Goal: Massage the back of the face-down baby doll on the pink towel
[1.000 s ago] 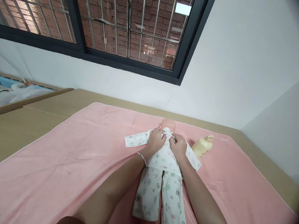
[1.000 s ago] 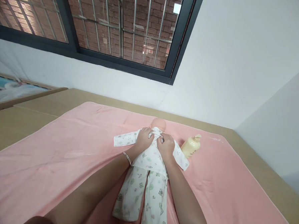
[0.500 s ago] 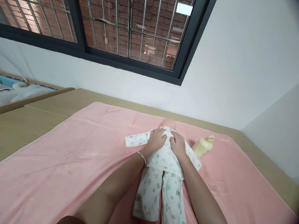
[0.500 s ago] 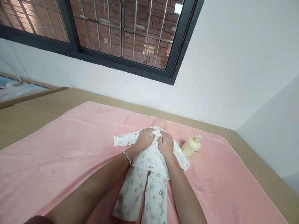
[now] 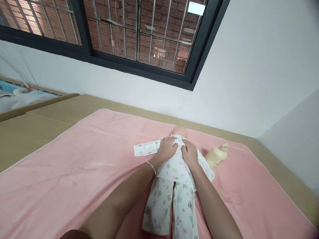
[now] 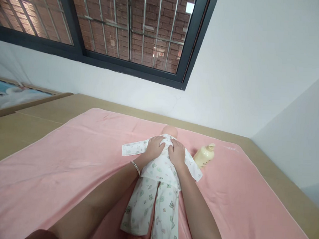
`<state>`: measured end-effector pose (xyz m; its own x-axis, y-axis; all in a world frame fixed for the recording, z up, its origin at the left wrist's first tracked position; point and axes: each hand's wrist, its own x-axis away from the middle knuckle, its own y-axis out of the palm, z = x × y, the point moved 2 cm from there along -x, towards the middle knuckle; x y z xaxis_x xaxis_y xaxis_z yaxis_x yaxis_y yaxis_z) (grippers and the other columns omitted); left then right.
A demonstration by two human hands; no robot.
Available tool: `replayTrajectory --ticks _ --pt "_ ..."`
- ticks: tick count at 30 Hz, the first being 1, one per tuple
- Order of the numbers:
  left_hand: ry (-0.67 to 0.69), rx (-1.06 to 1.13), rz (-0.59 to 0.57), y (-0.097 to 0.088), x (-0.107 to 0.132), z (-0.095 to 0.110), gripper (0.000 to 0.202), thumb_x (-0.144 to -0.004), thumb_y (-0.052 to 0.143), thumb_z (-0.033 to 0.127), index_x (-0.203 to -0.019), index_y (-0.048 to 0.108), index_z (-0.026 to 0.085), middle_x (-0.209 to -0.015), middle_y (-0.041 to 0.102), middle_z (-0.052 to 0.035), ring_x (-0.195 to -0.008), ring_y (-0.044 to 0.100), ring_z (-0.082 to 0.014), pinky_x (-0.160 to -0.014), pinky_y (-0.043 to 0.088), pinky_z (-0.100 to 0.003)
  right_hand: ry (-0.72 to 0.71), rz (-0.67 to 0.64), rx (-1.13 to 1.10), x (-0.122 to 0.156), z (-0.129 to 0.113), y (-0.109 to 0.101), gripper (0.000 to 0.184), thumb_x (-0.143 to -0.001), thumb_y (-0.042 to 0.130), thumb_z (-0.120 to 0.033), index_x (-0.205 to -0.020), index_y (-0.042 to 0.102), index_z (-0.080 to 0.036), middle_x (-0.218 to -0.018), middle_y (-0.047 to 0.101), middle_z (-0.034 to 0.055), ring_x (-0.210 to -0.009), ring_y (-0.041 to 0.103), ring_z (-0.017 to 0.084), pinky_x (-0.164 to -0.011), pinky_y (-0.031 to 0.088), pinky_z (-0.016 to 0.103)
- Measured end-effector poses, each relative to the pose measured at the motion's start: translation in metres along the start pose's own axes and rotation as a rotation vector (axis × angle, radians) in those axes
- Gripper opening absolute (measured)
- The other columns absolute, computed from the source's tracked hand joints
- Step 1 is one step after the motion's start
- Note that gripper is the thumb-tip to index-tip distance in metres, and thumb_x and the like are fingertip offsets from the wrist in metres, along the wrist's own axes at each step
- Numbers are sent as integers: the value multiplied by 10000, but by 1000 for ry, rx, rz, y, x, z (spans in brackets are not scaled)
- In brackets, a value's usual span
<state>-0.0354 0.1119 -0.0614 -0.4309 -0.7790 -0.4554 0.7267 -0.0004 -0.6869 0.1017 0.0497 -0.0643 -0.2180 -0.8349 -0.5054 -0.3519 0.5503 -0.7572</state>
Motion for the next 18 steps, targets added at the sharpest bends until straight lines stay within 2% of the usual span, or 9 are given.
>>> replayTrajectory --ticks 7,18 --pt "1 1 5 -2 1 1 304 -889 484 233 -1153 634 213 -1216 677 -51 -1161 569 -239 -1052 379 -408 0 -3 7 0 0 0 441 -885 410 -222 -1256 639 -154 -1268 660 104 -1183 583 269 -1068 412 429" --pt "0 3 16 -1 0 1 303 -882 488 223 -1144 640 212 -1191 687 -54 -1148 577 -246 -1042 386 -418 10 -6 13 0 1 2 439 -888 400 -233 -1254 632 -161 -1269 656 99 -1182 575 271 -1062 406 432"
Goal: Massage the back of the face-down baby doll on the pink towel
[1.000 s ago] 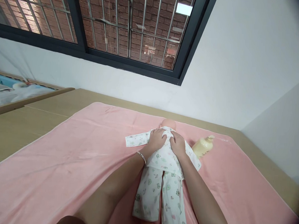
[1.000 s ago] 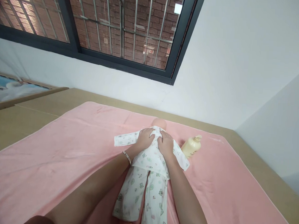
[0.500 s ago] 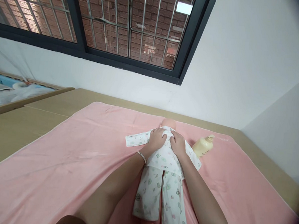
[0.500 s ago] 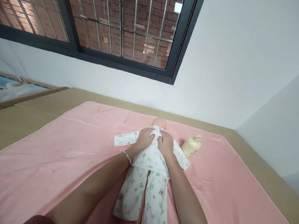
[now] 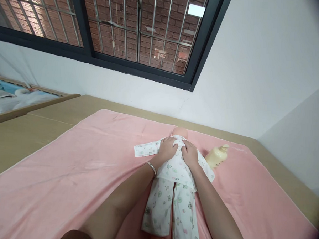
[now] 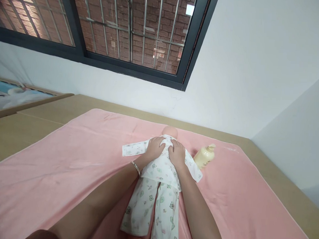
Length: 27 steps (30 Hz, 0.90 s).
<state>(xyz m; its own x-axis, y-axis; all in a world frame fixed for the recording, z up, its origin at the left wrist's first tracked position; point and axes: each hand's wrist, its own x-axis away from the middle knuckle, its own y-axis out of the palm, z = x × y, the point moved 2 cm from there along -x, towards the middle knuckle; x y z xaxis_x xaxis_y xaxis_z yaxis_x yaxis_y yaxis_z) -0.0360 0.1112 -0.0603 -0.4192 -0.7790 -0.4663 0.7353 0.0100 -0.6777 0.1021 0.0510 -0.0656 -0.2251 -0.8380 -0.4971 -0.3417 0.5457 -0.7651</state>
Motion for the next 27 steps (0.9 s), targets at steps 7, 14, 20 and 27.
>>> replayTrajectory --ticks 7,14,20,27 --pt "5 -1 -2 -1 0 1 305 -878 487 221 -1141 642 216 -1190 689 -51 -1143 579 -241 -1045 390 -411 2 -6 -3 0 1 1 439 -892 399 -235 -1259 628 -168 -1269 655 91 -1183 571 259 -1066 401 414" --pt "-2 0 -1 -1 1 0 312 -882 480 234 -1150 640 215 -1199 684 -55 -1152 572 -238 -1049 382 -408 4 -12 8 0 -3 -3 440 -889 394 -230 -1256 629 -170 -1260 658 95 -1173 574 271 -1054 408 433" --pt "3 -17 -9 -1 1 2 298 -880 473 229 -1123 646 211 -1180 689 -55 -1130 580 -238 -1034 388 -399 5 -4 -5 1 -5 -3 443 -885 391 -228 -1252 631 -157 -1261 658 100 -1175 572 273 -1059 406 433" --pt "-11 -44 -31 -2 0 2 312 -879 467 234 -1141 635 215 -1220 673 -56 -1154 569 -236 -1048 389 -394 23 3 2 1 -6 -5 444 -884 395 -227 -1254 631 -156 -1257 664 97 -1179 578 265 -1067 404 421"
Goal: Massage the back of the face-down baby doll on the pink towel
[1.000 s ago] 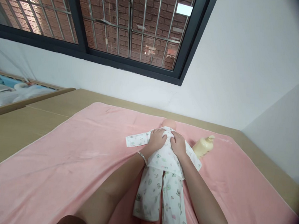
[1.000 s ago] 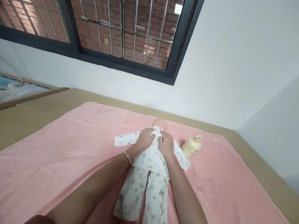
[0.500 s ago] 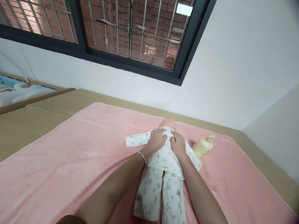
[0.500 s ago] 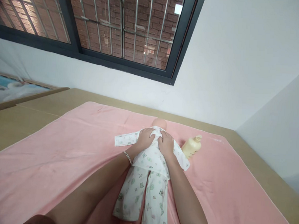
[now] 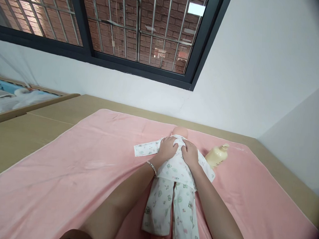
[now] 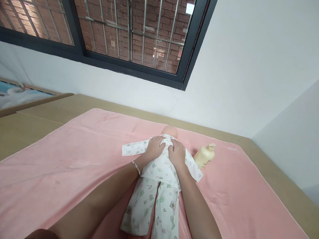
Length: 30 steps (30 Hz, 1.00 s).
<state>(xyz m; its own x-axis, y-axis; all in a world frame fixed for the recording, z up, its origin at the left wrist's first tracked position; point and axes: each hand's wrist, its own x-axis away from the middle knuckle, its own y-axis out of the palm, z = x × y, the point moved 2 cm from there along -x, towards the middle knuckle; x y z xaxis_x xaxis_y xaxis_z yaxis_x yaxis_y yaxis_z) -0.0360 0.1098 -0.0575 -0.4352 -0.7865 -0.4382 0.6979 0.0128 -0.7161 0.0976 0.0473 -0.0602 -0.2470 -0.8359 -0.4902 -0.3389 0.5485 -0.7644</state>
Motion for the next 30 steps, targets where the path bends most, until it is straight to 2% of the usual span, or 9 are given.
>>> replayTrajectory --ticks 9,16,21,26,30 --pt "-9 18 3 3 -1 -3 342 -883 466 239 -1187 621 218 -1292 642 -64 -1230 538 -249 -1102 362 -431 34 -25 82 -3 2 2 476 -887 390 -239 -1309 595 -164 -1347 607 112 -1228 550 284 -1076 396 429" --pt "20 47 -49 5 -3 -6 408 -904 413 205 -1275 583 217 -1423 559 -57 -1343 463 -219 -1160 292 -434 -15 -27 31 -3 8 4 495 -879 387 -219 -1332 586 -198 -1399 578 69 -1293 516 250 -1121 358 418" --pt "73 103 -28 1 -2 -5 369 -898 427 176 -1220 603 208 -1297 645 -56 -1231 545 -212 -1105 342 -410 -83 0 -57 -2 6 2 476 -845 404 -179 -1254 648 -194 -1299 654 63 -1217 579 228 -1080 405 388" --pt "65 84 68 -2 4 -1 189 -875 485 180 -966 648 207 -1040 695 -56 -1066 592 -220 -993 418 -377 -19 127 -102 5 0 -2 369 -842 446 -230 -1080 725 -193 -1128 727 67 -1076 637 233 -1014 454 376" --pt "9 64 100 2 3 -3 226 -864 512 202 -1052 638 197 -1097 688 -73 -1114 577 -240 -1016 413 -393 46 142 -74 7 -1 -1 375 -856 449 -262 -1111 713 -187 -1126 723 78 -1091 624 251 -1005 457 390"
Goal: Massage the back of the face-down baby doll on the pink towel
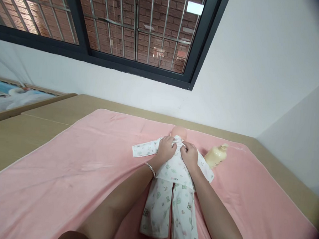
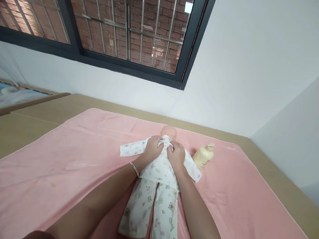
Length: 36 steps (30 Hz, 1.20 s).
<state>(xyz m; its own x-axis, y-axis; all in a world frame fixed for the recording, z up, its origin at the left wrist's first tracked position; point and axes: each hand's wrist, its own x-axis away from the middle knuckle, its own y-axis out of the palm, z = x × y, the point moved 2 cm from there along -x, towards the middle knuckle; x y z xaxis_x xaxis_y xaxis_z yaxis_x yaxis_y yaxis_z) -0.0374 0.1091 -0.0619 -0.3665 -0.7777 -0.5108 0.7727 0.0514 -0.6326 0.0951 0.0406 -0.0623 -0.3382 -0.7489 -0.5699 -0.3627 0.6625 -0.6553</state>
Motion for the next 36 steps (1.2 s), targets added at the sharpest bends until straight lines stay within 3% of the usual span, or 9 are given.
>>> replayTrajectory --ticks 4,7,13,17,21,27,31,36 --pt "-4 -38 -79 6 -4 -4 373 -881 490 217 -1240 591 208 -1346 608 -74 -1278 508 -242 -1123 338 -429 -29 -116 56 -6 6 5 465 -867 416 -233 -1274 635 -179 -1303 647 90 -1212 577 256 -1075 409 414" --pt "19 -35 -112 7 -6 -6 399 -894 467 214 -1277 581 225 -1413 565 -62 -1330 476 -228 -1157 300 -440 -72 -155 58 -10 10 7 492 -874 397 -220 -1316 605 -167 -1386 589 92 -1289 528 250 -1120 368 424" --pt "53 68 -70 1 -3 -2 325 -878 477 187 -1154 642 233 -1232 682 -31 -1180 577 -213 -1080 374 -401 -87 -81 -40 -5 5 2 417 -849 436 -231 -1174 695 -193 -1202 703 66 -1128 626 234 -1044 438 384" --pt "21 55 14 0 0 -1 194 -858 517 197 -987 661 208 -1038 707 -54 -1074 600 -224 -1005 426 -381 24 53 -34 4 -2 -3 350 -852 472 -291 -1058 734 -182 -1101 732 84 -1070 642 246 -1002 462 371" --pt "-5 15 15 3 -1 -2 234 -865 513 214 -1054 652 200 -1100 695 -69 -1113 586 -236 -1021 421 -393 100 9 28 3 -1 -2 393 -864 469 -321 -1157 697 -192 -1173 707 87 -1121 617 268 -994 467 390" --pt "22 -4 -102 5 -5 -4 402 -895 465 216 -1278 586 222 -1383 592 -54 -1297 503 -230 -1138 320 -421 -79 -153 37 -9 8 5 488 -883 389 -238 -1314 600 -153 -1365 603 105 -1276 538 251 -1116 374 419" --pt "32 56 -88 2 -4 -2 339 -885 474 194 -1174 644 245 -1280 663 -21 -1221 557 -206 -1109 346 -393 -94 -127 -13 -8 8 3 459 -855 419 -223 -1249 652 -190 -1290 660 67 -1219 582 231 -1086 406 394" --pt "20 54 15 -2 0 1 201 -852 533 191 -1000 668 210 -1059 711 -54 -1078 603 -226 -996 425 -379 -16 34 -20 3 -2 -3 362 -865 454 -290 -1078 729 -186 -1107 732 79 -1059 643 239 -983 464 358"
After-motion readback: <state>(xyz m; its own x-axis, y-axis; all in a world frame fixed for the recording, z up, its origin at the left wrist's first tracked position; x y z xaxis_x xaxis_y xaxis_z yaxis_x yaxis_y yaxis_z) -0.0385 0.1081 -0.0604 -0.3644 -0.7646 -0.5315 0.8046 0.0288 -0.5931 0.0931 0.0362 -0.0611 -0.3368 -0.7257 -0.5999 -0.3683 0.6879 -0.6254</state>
